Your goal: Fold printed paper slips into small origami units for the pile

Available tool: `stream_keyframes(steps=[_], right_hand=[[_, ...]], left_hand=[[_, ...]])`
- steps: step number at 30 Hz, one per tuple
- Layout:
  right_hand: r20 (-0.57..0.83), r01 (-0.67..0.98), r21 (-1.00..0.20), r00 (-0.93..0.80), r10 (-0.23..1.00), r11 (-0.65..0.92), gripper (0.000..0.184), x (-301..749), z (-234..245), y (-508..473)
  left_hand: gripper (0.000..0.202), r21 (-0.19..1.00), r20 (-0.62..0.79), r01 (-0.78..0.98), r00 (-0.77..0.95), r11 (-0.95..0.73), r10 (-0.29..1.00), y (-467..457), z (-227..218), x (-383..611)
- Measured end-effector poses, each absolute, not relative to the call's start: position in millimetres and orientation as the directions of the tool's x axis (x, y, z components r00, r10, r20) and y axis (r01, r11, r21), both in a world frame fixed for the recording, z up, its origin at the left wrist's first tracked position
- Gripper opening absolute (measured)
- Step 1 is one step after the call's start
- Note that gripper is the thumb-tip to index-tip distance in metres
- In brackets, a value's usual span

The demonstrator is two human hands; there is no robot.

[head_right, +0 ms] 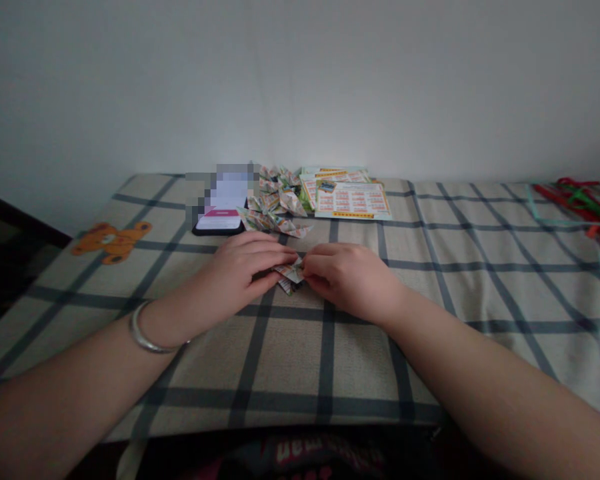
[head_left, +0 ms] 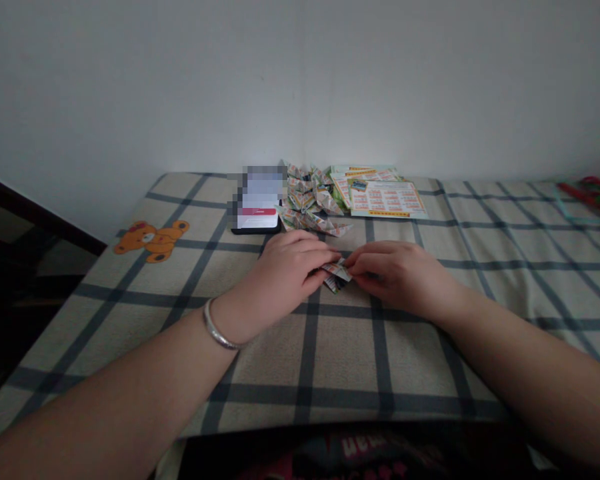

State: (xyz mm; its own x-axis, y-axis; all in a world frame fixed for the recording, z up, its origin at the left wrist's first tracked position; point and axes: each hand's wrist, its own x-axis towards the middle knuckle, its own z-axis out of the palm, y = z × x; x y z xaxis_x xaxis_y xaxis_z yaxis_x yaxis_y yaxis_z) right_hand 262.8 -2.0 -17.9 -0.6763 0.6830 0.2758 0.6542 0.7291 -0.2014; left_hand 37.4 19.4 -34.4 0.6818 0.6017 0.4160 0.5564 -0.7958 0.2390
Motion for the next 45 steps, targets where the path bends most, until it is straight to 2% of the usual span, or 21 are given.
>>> stream_keyframes(steps=[14, 19, 22, 27, 31, 35, 45], right_hand=[[0.209, 0.576, -0.111, -0.783, 0.586, 0.81, 0.024, 264, -13, 2], [0.193, 0.569, -0.118, -0.791, 0.581, 0.814, 0.023, 265, -12, 2], [0.172, 0.547, -0.117, -0.811, 0.56, 0.829, 0.023, 267, -9, 2], [0.101, 0.548, -0.031, -0.83, 0.548, 0.836, 0.02, 268, -7, 0], [0.125, 0.578, -0.044, -0.806, 0.578, 0.815, 0.018, 268, -8, -1], [0.106, 0.55, -0.073, -0.825, 0.555, 0.832, 0.016, 269, -9, 0], [0.155, 0.476, 0.005, -0.869, 0.469, 0.879, 0.021, 265, -8, -1]], left_hand=[[0.02, 0.142, 0.36, 0.574, 0.729, -0.806, 0.582, 20, -35, 31], [0.028, 0.166, 0.326, 0.611, 0.707, -0.774, 0.628, 19, -29, 34], [0.02, 0.169, 0.336, 0.583, 0.724, -0.795, 0.602, 19, -28, 33], [0.017, 0.154, 0.349, 0.544, 0.751, -0.825, 0.56, 22, -32, 31], [0.015, 0.155, 0.347, 0.544, 0.752, -0.825, 0.561, 22, -34, 31], [0.015, 0.152, 0.35, 0.547, 0.749, -0.823, 0.563, 21, -35, 33], [0.012, 0.073, 0.319, 0.609, 0.736, -0.79, 0.597, 10, -27, 35]])
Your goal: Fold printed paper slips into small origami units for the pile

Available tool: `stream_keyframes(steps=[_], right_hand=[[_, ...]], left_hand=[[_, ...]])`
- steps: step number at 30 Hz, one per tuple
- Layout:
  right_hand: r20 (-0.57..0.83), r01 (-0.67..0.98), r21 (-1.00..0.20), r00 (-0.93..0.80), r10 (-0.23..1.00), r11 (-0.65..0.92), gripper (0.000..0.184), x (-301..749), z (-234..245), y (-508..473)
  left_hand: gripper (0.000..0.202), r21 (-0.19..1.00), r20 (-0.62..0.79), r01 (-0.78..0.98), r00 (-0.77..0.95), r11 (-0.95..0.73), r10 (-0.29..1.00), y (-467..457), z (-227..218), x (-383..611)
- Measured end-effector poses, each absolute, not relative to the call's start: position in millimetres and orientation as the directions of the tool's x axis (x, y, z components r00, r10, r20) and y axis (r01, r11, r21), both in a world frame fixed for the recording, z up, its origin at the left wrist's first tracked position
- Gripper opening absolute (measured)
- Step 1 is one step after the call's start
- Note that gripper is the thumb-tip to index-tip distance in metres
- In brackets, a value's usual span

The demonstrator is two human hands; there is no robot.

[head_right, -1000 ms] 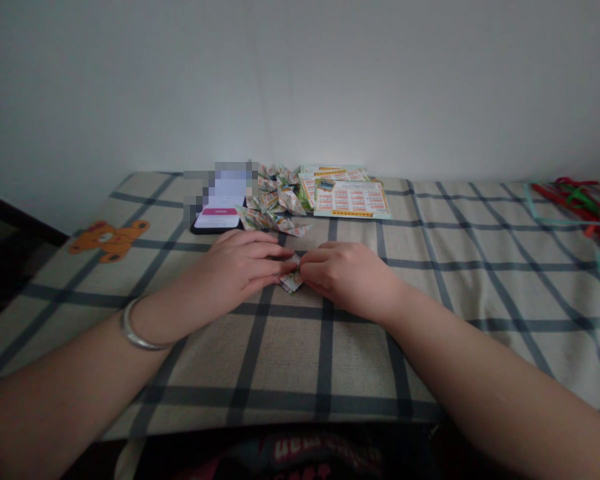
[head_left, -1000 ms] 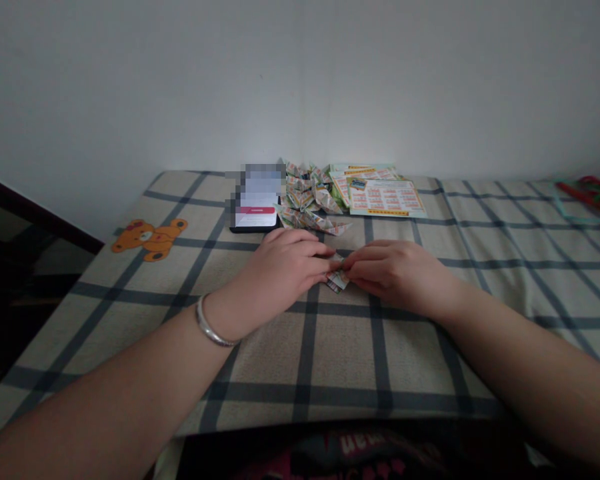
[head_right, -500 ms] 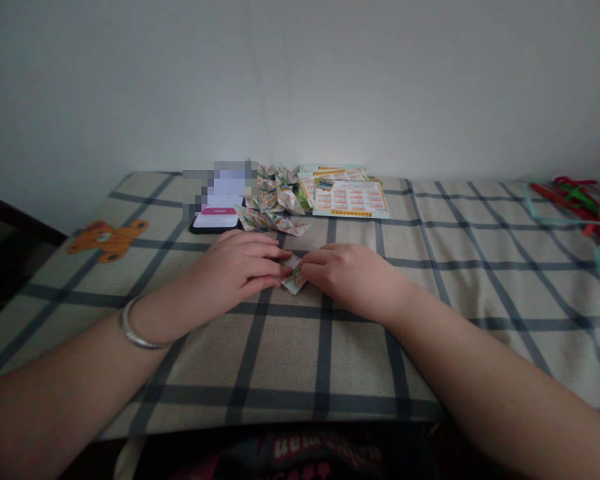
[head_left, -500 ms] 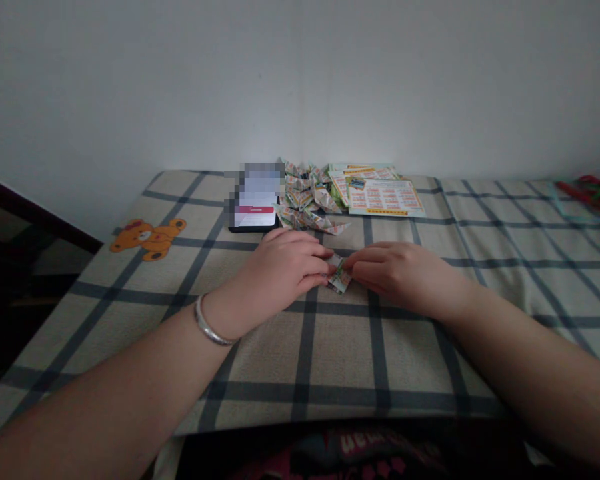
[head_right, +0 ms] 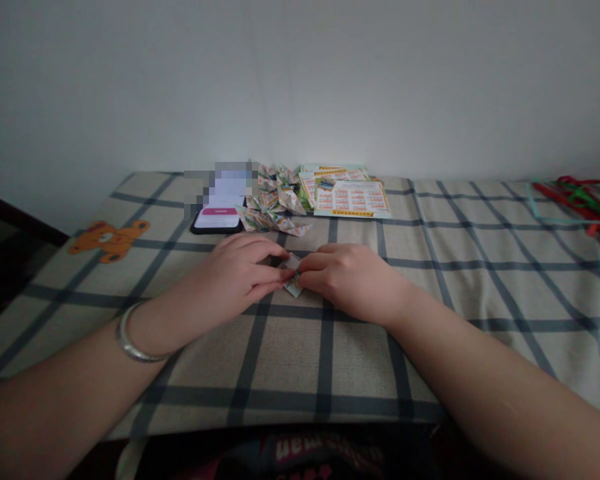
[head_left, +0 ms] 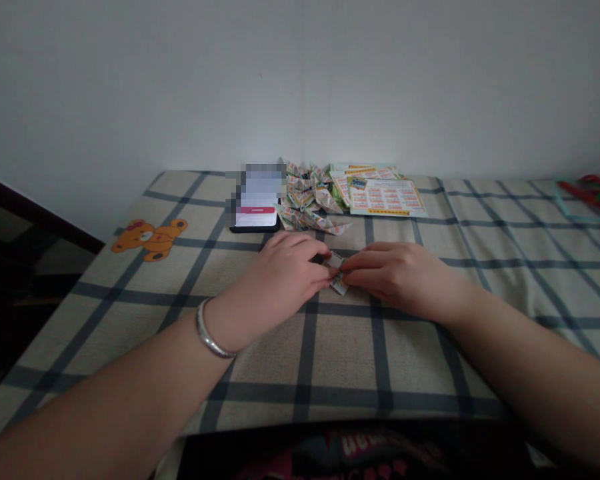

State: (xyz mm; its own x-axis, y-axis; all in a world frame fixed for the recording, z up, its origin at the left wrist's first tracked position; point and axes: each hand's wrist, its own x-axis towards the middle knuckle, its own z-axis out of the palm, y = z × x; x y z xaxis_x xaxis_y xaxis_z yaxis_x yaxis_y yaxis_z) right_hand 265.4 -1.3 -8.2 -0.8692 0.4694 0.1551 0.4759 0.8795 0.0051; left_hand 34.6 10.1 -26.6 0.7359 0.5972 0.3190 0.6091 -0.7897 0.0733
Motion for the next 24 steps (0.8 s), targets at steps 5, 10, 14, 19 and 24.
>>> stream_keyframes(steps=[5, 10, 14, 19, 24], right_hand=[[0.186, 0.509, -0.057, -0.84, 0.51, 0.859, 0.024, 265, -10, -1], [0.249, 0.542, -0.073, -0.803, 0.541, 0.837, 0.024, 260, -14, -3], [0.259, 0.578, -0.03, -0.784, 0.564, 0.816, 0.024, 255, -17, -3], [0.251, 0.643, 0.031, -0.746, 0.617, 0.765, 0.025, 250, -21, -3], [0.264, 0.695, 0.018, -0.697, 0.667, 0.719, 0.027, 247, -23, -4]], left_hand=[[0.02, 0.045, 0.324, 0.573, 0.766, -0.818, 0.554, 11, -24, 32], [0.018, 0.027, 0.329, 0.555, 0.78, -0.831, 0.532, 14, -26, 31], [0.017, 0.002, 0.298, 0.578, 0.778, -0.816, 0.553, 10, -24, 33], [0.017, -0.009, 0.292, 0.591, 0.773, -0.806, 0.563, 7, -23, 31], [0.016, -0.02, 0.285, 0.586, 0.78, -0.81, 0.557, 6, -22, 30]])
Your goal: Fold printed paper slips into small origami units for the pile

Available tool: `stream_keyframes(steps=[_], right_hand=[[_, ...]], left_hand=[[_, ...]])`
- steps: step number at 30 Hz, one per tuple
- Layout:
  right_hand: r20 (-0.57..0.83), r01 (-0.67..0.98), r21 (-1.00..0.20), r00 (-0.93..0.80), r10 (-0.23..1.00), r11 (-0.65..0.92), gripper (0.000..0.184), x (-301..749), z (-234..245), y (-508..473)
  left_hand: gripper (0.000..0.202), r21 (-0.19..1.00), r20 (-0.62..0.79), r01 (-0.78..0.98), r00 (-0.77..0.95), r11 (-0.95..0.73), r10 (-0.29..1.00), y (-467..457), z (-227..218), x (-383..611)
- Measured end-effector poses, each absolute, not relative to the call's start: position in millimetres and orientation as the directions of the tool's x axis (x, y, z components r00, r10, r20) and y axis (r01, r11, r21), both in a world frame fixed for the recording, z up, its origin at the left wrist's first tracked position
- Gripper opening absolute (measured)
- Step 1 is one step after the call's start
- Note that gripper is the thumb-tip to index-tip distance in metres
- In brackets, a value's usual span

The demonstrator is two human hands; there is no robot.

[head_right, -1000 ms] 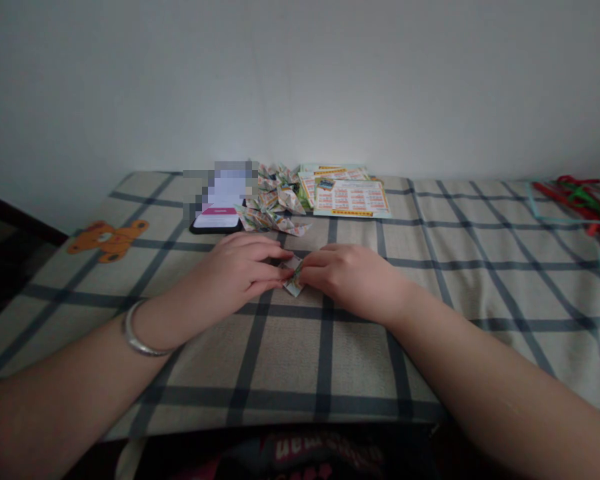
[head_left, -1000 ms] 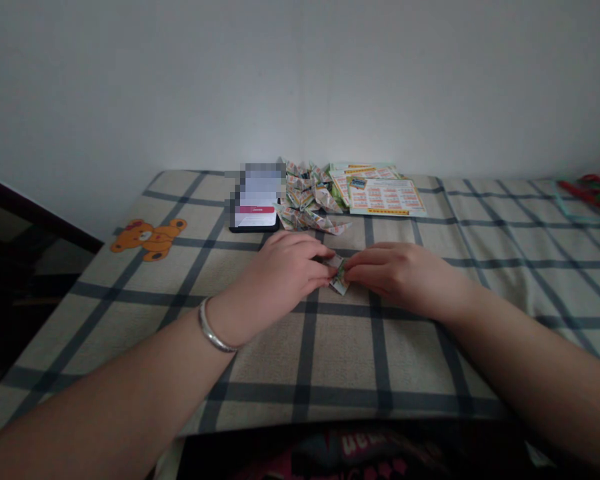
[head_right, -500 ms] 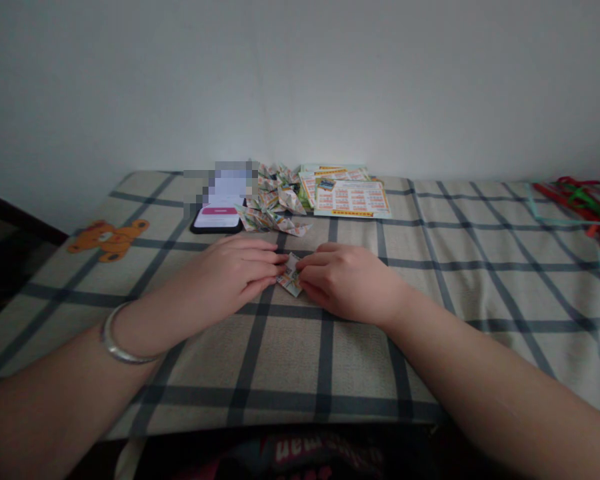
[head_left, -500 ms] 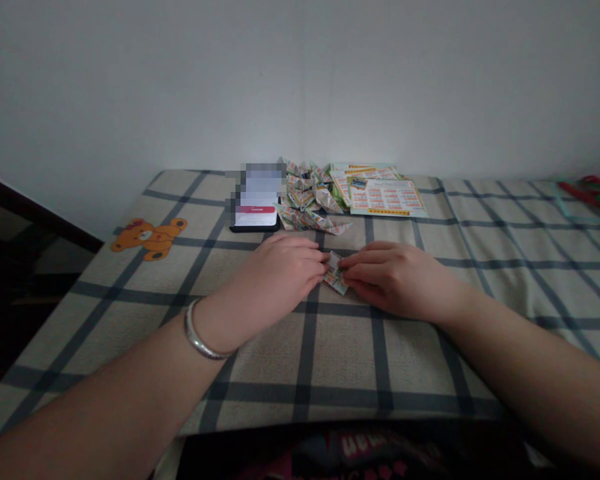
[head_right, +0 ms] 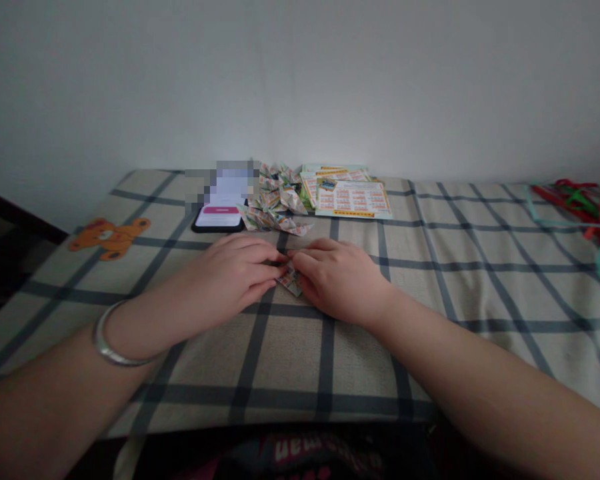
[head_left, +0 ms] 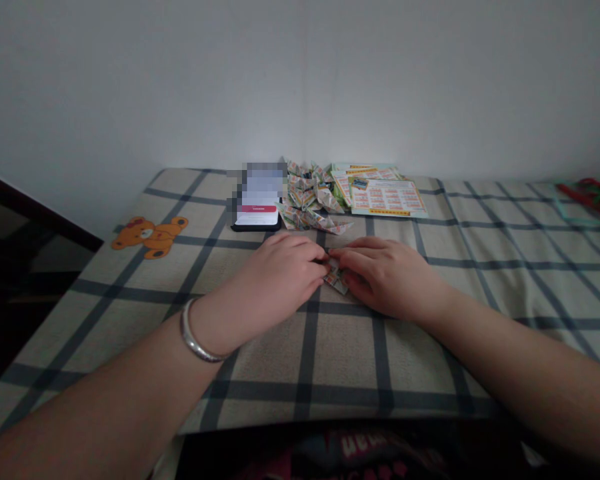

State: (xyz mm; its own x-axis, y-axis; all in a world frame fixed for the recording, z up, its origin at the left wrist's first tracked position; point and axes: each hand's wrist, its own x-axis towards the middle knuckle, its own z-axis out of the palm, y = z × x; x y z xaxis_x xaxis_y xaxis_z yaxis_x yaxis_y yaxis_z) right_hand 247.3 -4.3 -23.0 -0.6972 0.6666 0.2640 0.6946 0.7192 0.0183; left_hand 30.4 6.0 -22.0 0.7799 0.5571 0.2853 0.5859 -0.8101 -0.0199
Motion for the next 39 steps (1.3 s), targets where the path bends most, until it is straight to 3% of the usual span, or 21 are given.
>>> stream_keyframes(steps=[9, 14, 20, 34, 39], right_hand=[[0.304, 0.695, 0.022, -0.69, 0.658, 0.719, 0.03, 248, -25, -2], [0.277, 0.638, -0.036, -0.733, 0.621, 0.769, 0.029, 251, -25, 0], [0.258, 0.65, -0.085, -0.718, 0.647, 0.755, 0.029, 254, -24, 3], [0.252, 0.72, -0.114, -0.646, 0.721, 0.685, 0.025, 263, -25, 6], [0.276, 0.723, -0.099, -0.64, 0.717, 0.684, 0.021, 265, -24, 5]], left_hand=[[0.027, -0.022, 0.231, 0.527, 0.829, -0.849, 0.509, 10, -24, 19], [0.027, -0.043, 0.24, 0.552, 0.815, -0.833, 0.528, 8, -21, 20], [0.022, 0.002, 0.226, 0.564, 0.804, -0.826, 0.55, 3, -15, 22], [0.021, -0.016, 0.169, 0.564, 0.815, -0.825, 0.554, 1, -11, 23], [0.032, -0.059, 0.172, 0.559, 0.822, -0.827, 0.543, -4, -11, 29]])
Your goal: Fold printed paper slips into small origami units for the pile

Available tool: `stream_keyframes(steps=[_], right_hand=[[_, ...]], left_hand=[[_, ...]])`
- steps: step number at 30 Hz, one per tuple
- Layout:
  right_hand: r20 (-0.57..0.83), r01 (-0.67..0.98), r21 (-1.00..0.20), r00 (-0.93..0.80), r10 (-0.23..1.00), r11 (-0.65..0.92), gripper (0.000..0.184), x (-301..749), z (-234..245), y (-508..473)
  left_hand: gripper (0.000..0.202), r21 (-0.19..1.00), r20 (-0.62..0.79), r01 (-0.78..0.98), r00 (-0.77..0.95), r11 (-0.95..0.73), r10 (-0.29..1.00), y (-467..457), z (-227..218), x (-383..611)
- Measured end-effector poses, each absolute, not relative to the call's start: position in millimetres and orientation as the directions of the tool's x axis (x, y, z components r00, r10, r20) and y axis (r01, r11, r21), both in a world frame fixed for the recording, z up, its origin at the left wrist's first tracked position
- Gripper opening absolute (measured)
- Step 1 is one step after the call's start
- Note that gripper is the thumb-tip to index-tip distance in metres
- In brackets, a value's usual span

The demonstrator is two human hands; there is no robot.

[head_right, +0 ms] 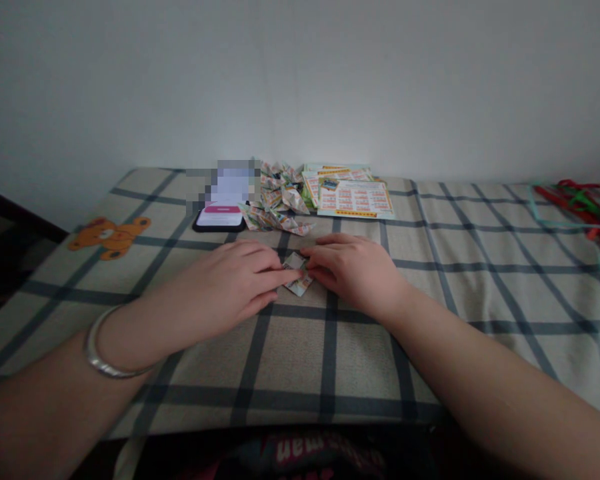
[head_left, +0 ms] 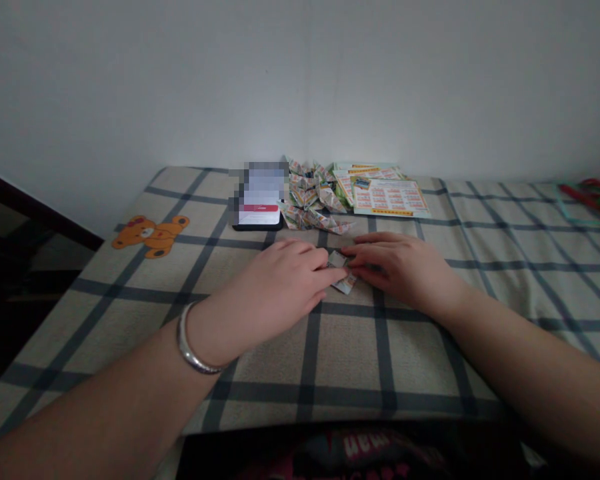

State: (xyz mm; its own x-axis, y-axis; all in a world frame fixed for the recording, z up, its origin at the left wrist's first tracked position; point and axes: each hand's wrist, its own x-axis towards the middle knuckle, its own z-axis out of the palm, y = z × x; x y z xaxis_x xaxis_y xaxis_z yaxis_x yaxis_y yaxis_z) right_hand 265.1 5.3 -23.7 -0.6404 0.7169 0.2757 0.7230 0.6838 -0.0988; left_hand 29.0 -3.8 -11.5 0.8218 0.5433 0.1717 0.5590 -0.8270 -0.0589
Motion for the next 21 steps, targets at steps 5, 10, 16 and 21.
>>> stream_keyframes(steps=[5, 10, 16, 21], right_hand=[[0.295, 0.711, -0.089, -0.65, 0.701, 0.697, 0.015, 266, -22, 6], [0.271, 0.729, -0.045, -0.649, 0.711, 0.683, 0.014, 263, -20, 3], [0.257, 0.672, -0.021, -0.712, 0.653, 0.74, 0.014, 261, -17, -1], [0.243, 0.617, -0.035, -0.758, 0.606, 0.786, 0.021, 265, -16, -3]], left_hand=[[0.028, -0.05, 0.156, 0.574, 0.813, -0.817, 0.562, -8, -11, 30], [0.034, -0.05, 0.15, 0.586, 0.805, -0.809, 0.574, -9, -8, 28], [0.042, 0.002, 0.173, 0.572, 0.808, -0.82, 0.564, -5, -9, 27], [0.037, 0.064, 0.174, 0.538, 0.823, -0.841, 0.54, 1, -8, 23]])
